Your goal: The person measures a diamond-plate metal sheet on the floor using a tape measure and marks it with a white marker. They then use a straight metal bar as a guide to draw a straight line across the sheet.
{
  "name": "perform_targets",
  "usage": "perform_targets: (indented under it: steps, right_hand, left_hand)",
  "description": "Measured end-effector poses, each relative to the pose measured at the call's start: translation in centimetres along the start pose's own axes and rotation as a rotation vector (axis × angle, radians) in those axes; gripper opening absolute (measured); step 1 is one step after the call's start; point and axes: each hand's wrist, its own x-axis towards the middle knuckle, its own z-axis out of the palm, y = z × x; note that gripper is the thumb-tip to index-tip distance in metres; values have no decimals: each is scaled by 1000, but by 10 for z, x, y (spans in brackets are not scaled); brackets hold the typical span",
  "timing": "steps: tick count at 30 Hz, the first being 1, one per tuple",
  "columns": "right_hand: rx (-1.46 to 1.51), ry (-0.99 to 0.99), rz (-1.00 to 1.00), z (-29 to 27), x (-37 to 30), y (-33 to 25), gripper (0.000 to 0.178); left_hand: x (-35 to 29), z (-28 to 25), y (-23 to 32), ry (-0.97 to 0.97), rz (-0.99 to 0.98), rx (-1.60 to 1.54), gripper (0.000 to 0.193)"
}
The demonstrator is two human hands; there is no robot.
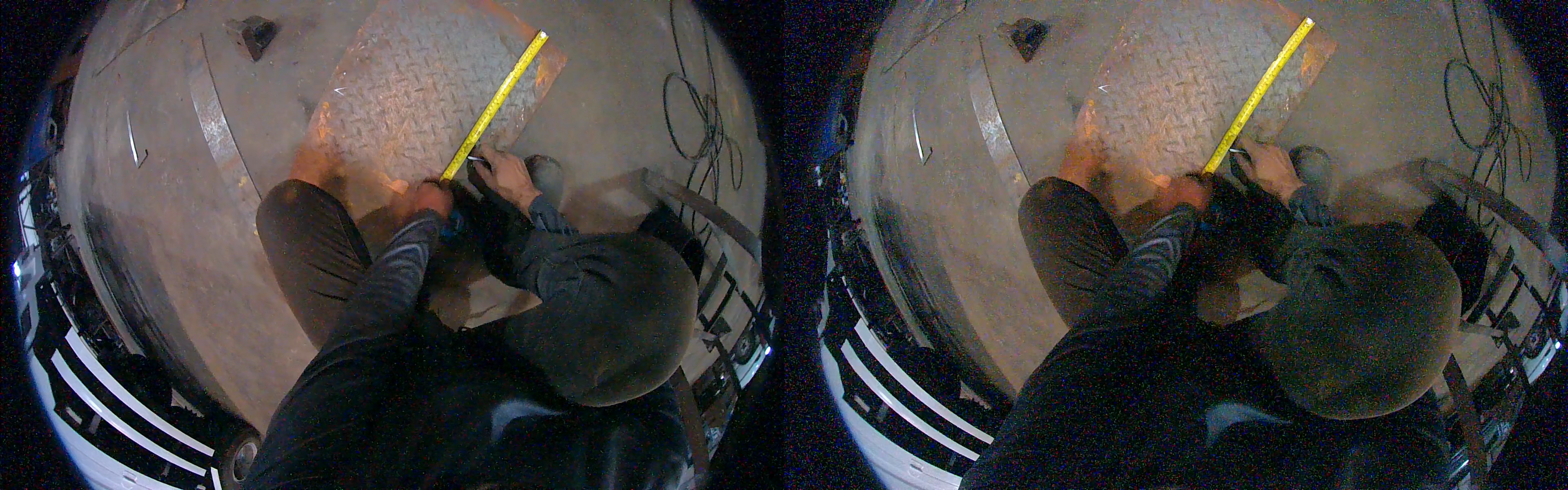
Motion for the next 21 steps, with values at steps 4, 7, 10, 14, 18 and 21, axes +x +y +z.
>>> perform_targets:
  steps: [4,7,10,14,18,21]
  right_hand:
    - [-52,-7,-11,-1,0,-5,33]
    - [-71,34,-31,12,0,8,35]
    - [-50,7,43,11,-2,11,36]
    - [-69,7,41,8,6,5,37]
    - [66,-30,143,-1,9,1,30]
    - [448,109,229,7,21,12,25]
  left_hand:
    - [-2,-7,3,-55,-37,50,58]
    - [-2,-4,3,-34,-24,19,59]
    - [-23,-31,23,-54,-33,-37,49]
    - [-6,-8,6,-27,2,-82,48]
    - [17,36,-15,-9,54,-32,44]
    - [37,48,-39,56,141,-34,35]
